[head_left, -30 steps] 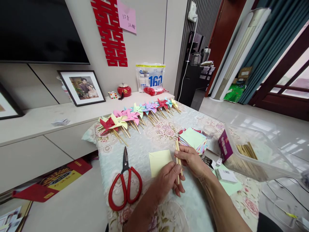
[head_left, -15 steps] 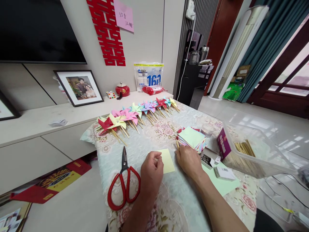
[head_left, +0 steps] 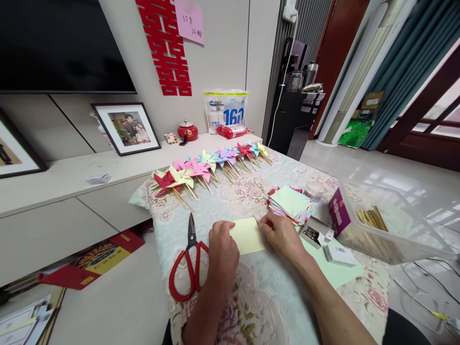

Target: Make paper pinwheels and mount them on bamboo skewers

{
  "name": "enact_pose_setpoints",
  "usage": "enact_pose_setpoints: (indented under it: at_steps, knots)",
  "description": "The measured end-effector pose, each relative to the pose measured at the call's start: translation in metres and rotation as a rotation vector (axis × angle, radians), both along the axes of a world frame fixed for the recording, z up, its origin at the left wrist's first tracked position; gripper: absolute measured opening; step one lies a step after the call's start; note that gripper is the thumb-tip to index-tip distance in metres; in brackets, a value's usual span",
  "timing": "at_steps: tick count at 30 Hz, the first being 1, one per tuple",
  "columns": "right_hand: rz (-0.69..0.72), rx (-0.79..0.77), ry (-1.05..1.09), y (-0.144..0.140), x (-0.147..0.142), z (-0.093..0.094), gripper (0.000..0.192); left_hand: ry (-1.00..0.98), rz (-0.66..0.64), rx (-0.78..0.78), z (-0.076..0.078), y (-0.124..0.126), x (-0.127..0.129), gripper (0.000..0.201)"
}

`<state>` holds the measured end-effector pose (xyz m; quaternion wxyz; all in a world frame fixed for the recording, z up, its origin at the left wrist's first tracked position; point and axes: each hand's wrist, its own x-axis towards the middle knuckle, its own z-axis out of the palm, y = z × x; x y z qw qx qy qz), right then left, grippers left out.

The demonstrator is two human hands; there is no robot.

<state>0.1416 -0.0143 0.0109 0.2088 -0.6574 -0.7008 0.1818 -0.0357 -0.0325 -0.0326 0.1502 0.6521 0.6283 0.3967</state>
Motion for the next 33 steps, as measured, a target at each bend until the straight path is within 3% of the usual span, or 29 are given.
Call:
enact_pose_setpoints:
  at_steps: [7,14,24,33]
  knots:
    - [-0.014,-0.051,-0.173,-0.004,-0.008,-0.003,0.013,0.115,0.018,0.038,-0.008,0.002,-0.001,0.041]
    - [-0.070,-0.074,-0.284,-0.001,-0.001,-0.006,0.020,0.093,0.043,0.090,-0.015,0.004,-0.002,0.043]
    - [-0.036,-0.101,-0.098,-0.001,-0.010,-0.006,0.019,-0.029,0.075,0.073,-0.008,0.003,-0.003,0.044]
    - [0.016,-0.148,0.097,0.001,-0.012,-0.014,0.044,-0.049,0.078,0.042,-0.002,0.001,-0.002,0.039]
